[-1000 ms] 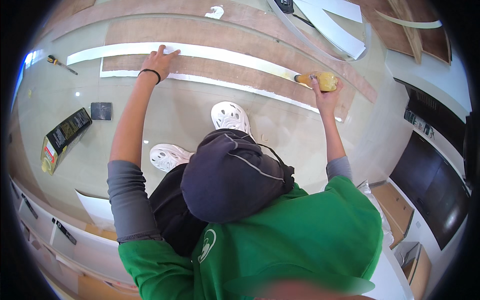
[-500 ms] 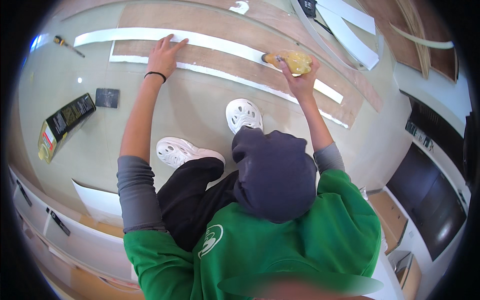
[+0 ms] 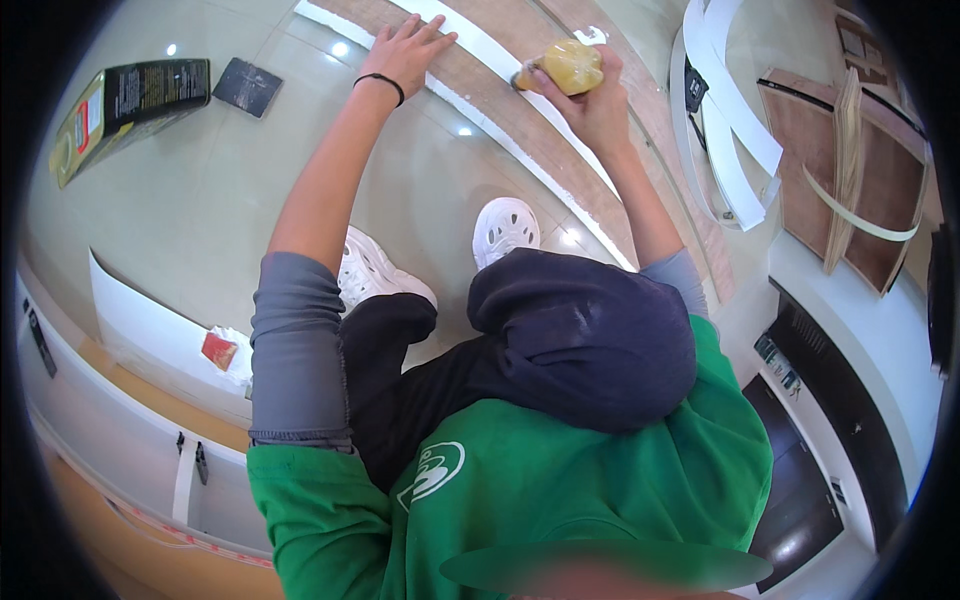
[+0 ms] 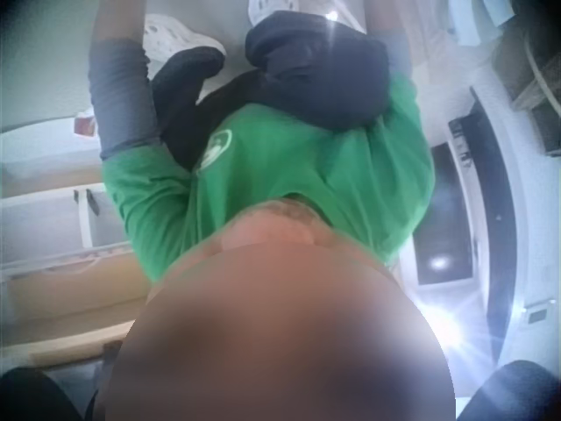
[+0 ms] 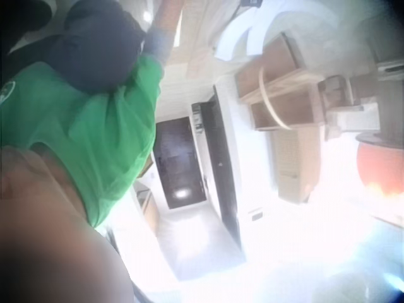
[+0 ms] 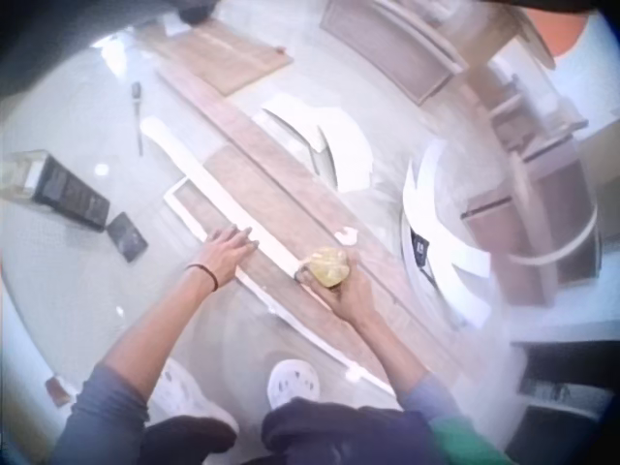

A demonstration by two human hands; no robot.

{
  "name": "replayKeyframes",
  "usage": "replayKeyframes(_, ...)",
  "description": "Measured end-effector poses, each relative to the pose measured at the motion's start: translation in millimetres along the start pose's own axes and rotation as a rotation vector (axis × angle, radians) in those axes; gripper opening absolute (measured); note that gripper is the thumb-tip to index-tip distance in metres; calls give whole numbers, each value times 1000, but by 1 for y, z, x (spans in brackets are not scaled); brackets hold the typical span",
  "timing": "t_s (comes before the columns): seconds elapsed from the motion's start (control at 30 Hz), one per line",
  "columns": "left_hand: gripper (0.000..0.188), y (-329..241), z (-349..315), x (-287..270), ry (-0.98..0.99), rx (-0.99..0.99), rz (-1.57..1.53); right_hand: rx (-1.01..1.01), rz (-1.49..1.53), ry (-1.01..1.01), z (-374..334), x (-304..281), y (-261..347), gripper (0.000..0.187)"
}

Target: The person applies glue from a bottle onto long white strips laid on wooden boards. They then pick up a curved white strip and place it onto the glued area. The person continues to apply glue and handle wooden components on the floor.

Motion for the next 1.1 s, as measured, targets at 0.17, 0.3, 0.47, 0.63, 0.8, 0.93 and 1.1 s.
replayKeyframes(0.17, 61, -2, -1, -9, 84, -50, -38, 36, 58, -30, -23, -24, -2, 67)
replayKeyframes(0.3, 60, -5, 3, -14, 119, -58, -38, -19, -39, 11, -12, -15, -1, 66)
replayKeyframes(0.47, 52, -2, 6, -8, 75, -30, -51, 68, -71, 63, 2, -16, -1, 65)
replayKeyframes(0.63, 54, -4, 8, -10, 82, -17, -37, 3, -4, -4, -8, -20, -5, 65)
replayKeyframes(0.8, 44, 4, 8, 2, -64, 72, -78, -19, -40, 20, 6, -4, -7, 66)
replayKeyframes(0.93, 43, 0, 5, -8, -27, 46, -135, 38, -54, 47, -22, -23, -12, 66)
replayKeyframes(1.1, 43, 0, 5, -11, 7, 36, -166, 40, -186, 81, -81, -71, -23, 67)
Point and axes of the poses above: each hand's wrist, its own z-axis towards the middle knuckle, its own x-axis out of the palm, y = z × x, the point moved 1 cm from there along z, towards the middle knuckle, and after that the axes turned 1 degree about -y, right-handed, at the moved point
